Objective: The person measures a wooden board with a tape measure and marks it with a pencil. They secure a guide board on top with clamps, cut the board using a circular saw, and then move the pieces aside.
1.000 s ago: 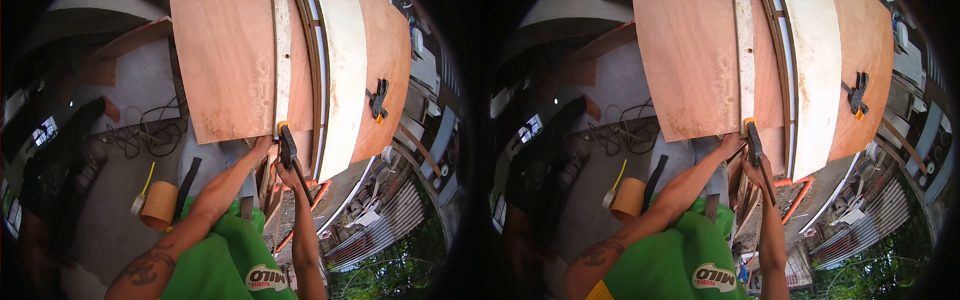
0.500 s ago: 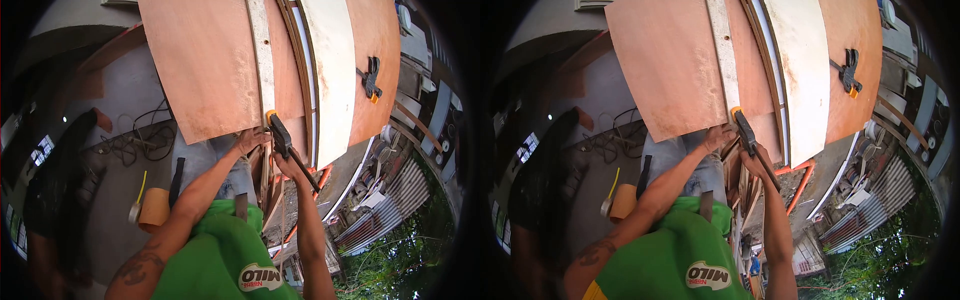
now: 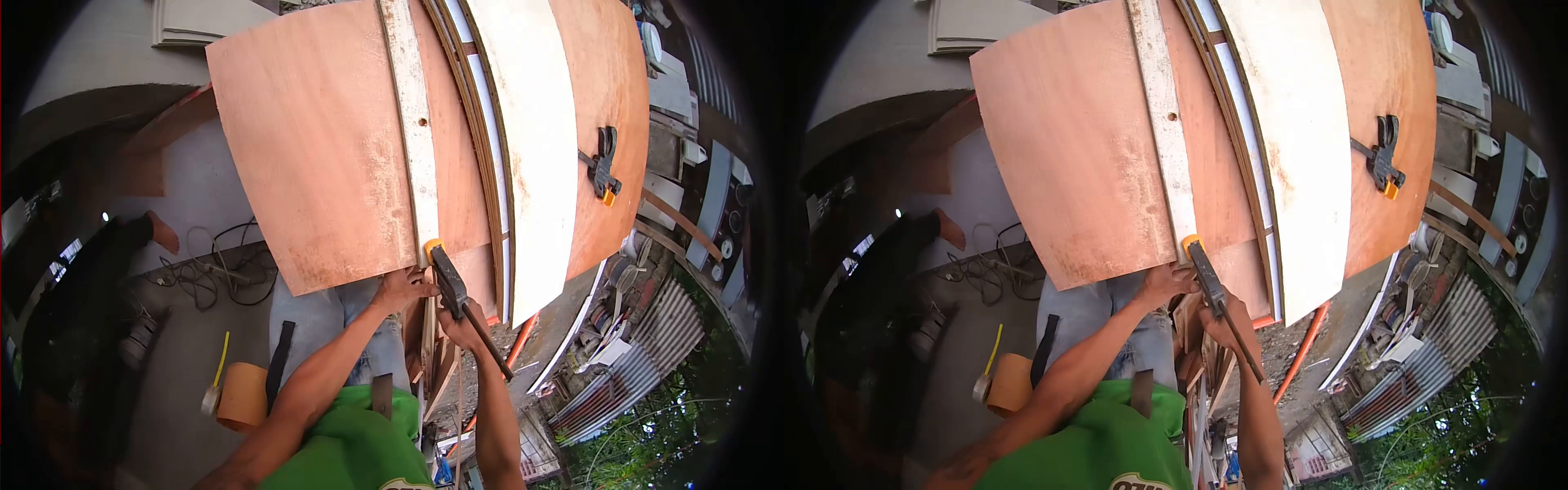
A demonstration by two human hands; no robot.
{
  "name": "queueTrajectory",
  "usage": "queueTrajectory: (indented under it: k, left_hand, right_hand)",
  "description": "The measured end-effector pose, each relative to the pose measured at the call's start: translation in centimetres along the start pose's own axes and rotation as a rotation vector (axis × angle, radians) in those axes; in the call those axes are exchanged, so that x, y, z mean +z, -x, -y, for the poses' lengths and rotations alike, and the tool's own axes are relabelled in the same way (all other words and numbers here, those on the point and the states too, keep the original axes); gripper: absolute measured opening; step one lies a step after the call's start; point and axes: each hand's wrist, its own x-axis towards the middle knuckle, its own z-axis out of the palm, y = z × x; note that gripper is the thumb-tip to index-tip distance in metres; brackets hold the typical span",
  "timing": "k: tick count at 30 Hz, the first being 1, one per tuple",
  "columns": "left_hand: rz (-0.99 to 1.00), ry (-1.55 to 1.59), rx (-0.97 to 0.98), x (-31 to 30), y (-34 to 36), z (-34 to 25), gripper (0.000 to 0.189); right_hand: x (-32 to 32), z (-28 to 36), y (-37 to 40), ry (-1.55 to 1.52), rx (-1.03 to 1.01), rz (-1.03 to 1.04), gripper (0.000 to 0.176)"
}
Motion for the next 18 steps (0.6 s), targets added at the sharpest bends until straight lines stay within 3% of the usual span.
queueTrajectory:
  k: [1, 3, 5, 7, 9, 10, 12, 13, 15, 16, 18]
  left_hand:
    - [0.003, 0.008, 0.013, 0.0, 0.0, 0.1, 0.116]
    - [-0.009, 0.005, 0.021, -0.5, 0.5, -0.1, 0.115]
    - [-0.013, -0.002, -0.082, -0.8, 0.8, -0.5, 0.115]
    - [0.014, -0.016, -0.043, -0.7, 0.7, -0.8, 0.109]
    - [0.006, 0.131, 0.122, -0.7, 0.4, 0.3, 0.097]
    - [0.003, 0.134, 0.118, -0.8, 0.4, 1.0, 0.097]
    - [0.003, 0.168, 0.189, -0.5, 0.5, 0.9, 0.070]
    - [-0.001, 0.171, 0.187, -1.5, 0.1, 2.0, 0.070]
    - [0.005, -0.759, 0.402, -4.7, -1.3, 6.3, 0.048]
    - [0.006, -0.757, 0.399, -4.2, -1.1, 6.0, 0.048]
    - [-0.056, 0.338, 0.016, -2.0, -0.1, 4.1, 0.040]
  right_hand:
    - [0.3, -0.4, 0.0, -0.035, -0.011, -0.004, 0.024]
    - [-0.7, 0.7, 0.0, -0.038, 0.099, 0.129, 0.043]
    - [-0.7, 0.7, -0.1, -0.036, 0.089, 0.151, 0.044]
    - [-0.9, 0.5, -0.4, -0.027, 0.080, 0.158, 0.045]
    - [-0.6, 0.1, -0.5, -0.027, 0.106, 0.166, 0.046]
    - [-0.5, -0.1, -0.4, -0.026, 0.110, 0.171, 0.046]
    - [-0.6, 0.0, -0.4, -0.044, 0.089, 0.161, 0.044]
    - [-0.6, -0.1, -0.4, -0.043, 0.092, 0.166, 0.044]
    - [-0.5, -0.7, -0.7, -0.083, 0.069, 0.161, 0.042]
    - [-0.5, -1.2, -0.8, -0.082, 0.048, 0.165, 0.038]
    - [-0.8, -1.7, -0.7, -0.097, 0.058, 0.166, 0.035]
